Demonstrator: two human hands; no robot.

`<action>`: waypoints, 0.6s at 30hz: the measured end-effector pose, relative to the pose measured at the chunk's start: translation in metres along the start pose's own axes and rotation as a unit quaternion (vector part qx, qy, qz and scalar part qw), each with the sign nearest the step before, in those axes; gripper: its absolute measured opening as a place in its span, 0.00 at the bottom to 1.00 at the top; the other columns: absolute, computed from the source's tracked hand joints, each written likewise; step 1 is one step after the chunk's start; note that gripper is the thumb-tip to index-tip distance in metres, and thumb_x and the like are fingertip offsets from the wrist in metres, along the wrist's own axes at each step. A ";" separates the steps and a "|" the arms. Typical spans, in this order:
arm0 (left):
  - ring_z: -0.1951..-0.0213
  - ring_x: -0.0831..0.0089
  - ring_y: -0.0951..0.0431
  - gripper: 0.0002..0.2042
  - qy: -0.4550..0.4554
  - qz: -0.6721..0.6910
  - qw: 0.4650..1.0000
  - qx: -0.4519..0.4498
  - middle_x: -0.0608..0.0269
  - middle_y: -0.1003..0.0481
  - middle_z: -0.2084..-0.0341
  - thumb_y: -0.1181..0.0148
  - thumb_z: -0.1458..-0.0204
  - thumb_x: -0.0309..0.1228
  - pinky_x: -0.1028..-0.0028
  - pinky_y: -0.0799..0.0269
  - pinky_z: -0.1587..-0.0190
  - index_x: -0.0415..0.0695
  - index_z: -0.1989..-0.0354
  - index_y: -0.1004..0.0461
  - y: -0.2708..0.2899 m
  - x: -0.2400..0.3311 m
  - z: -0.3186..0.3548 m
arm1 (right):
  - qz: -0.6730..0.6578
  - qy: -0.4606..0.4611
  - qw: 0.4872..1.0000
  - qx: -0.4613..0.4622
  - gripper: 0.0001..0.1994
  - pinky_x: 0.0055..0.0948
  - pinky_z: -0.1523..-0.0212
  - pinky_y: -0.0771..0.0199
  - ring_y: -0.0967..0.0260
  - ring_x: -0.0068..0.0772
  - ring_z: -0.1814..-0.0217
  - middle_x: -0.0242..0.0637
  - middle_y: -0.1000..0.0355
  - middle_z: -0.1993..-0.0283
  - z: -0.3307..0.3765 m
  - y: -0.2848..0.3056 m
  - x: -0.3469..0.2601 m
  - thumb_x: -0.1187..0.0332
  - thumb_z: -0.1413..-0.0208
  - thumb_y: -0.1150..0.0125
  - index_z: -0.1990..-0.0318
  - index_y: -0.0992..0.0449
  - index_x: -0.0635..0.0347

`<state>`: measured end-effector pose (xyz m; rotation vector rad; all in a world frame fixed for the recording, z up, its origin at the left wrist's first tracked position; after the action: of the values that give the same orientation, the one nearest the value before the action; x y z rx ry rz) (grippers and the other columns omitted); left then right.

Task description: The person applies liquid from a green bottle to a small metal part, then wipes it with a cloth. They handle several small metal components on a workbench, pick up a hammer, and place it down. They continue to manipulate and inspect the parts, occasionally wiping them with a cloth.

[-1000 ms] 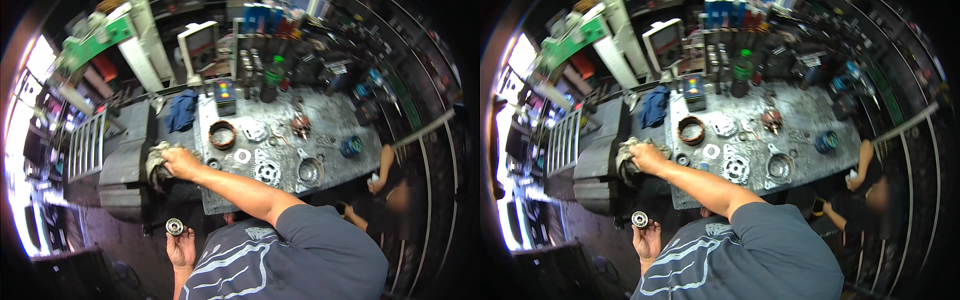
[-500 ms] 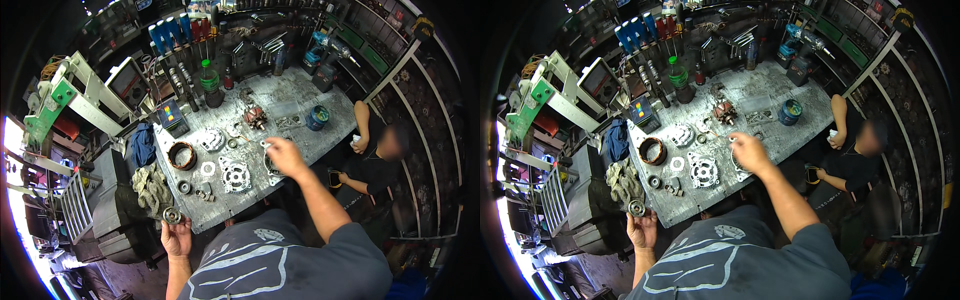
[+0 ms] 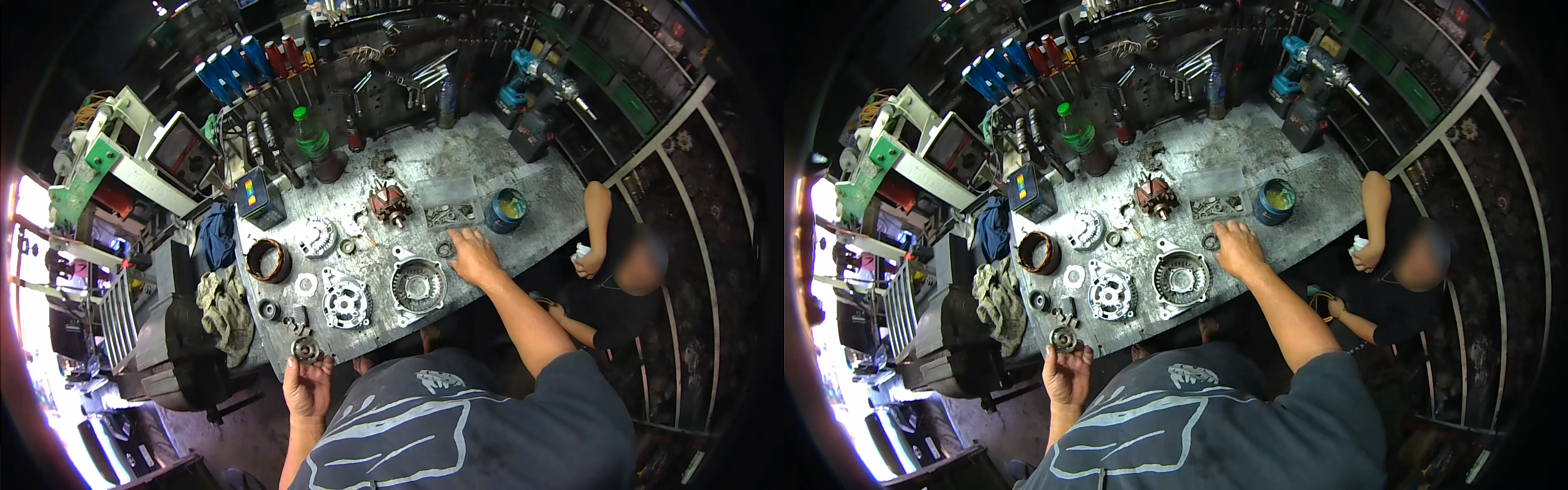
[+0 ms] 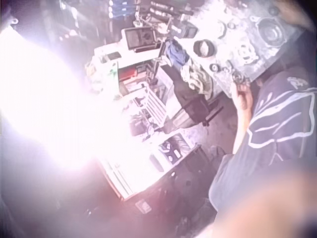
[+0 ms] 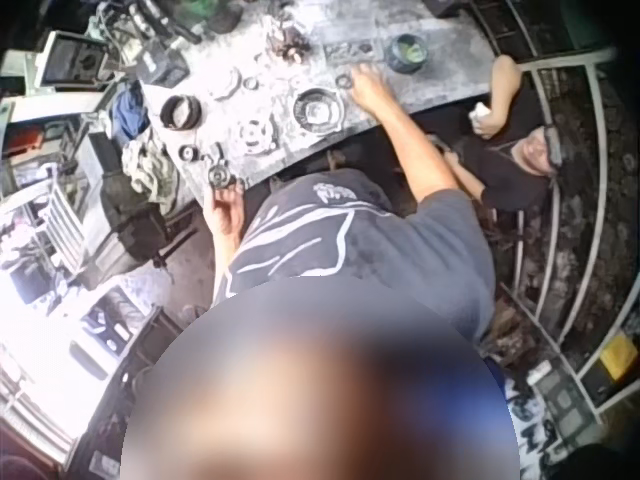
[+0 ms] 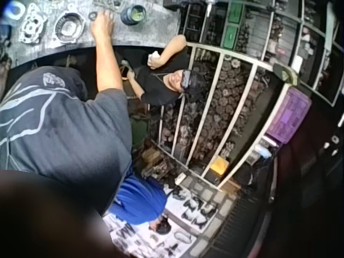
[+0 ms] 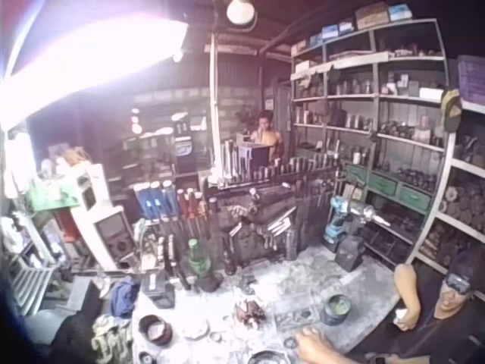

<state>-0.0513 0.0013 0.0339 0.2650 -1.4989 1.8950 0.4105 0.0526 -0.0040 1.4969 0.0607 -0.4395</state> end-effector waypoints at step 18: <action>0.42 0.65 0.20 0.20 -0.018 -0.070 0.996 0.057 0.64 0.18 0.44 0.37 0.31 0.47 0.57 0.26 0.36 0.48 0.39 0.22 -0.085 -0.080 0.010 | -0.325 0.079 0.943 0.002 0.31 0.36 0.46 0.17 0.19 0.41 0.50 0.46 0.24 0.46 -0.042 0.090 -0.019 0.69 0.43 0.20 0.31 0.22 0.63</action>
<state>0.0583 -0.0318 0.0587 0.4468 -1.3612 1.8746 0.4311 0.0991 0.0831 1.4911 0.6953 -0.8439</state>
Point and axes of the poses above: each hand's wrist, its own z-axis away from the middle knuckle, its own y-axis out of the back of the hand, x = y × z, the point moved 4 cm from there along -z, towards the middle knuckle
